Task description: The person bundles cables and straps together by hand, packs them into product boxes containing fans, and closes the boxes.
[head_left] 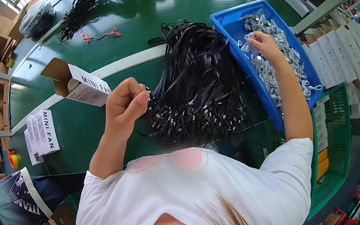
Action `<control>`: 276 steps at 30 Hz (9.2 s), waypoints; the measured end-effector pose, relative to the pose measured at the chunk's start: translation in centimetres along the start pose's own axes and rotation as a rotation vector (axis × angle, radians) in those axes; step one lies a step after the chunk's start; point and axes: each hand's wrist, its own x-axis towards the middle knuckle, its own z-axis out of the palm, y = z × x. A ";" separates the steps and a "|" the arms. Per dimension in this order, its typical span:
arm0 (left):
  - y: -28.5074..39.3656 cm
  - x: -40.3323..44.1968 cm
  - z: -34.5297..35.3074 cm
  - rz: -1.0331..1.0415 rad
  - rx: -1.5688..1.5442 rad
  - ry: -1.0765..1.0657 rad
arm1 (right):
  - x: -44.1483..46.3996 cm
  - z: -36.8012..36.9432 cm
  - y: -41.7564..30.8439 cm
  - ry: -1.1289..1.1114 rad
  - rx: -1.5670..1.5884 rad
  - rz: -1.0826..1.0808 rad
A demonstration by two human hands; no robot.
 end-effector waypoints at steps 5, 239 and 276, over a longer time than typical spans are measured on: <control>-1.3 0.3 -0.2 -0.035 0.473 0.047 | -0.2 -0.8 0.9 -0.099 -0.017 0.084; -10.5 -4.6 -8.0 0.225 1.660 -0.033 | -2.3 20.6 -1.4 -0.018 -0.400 -0.840; -13.2 2.8 -3.6 0.023 0.155 0.354 | -3.4 18.8 -3.5 -0.147 -0.410 -0.796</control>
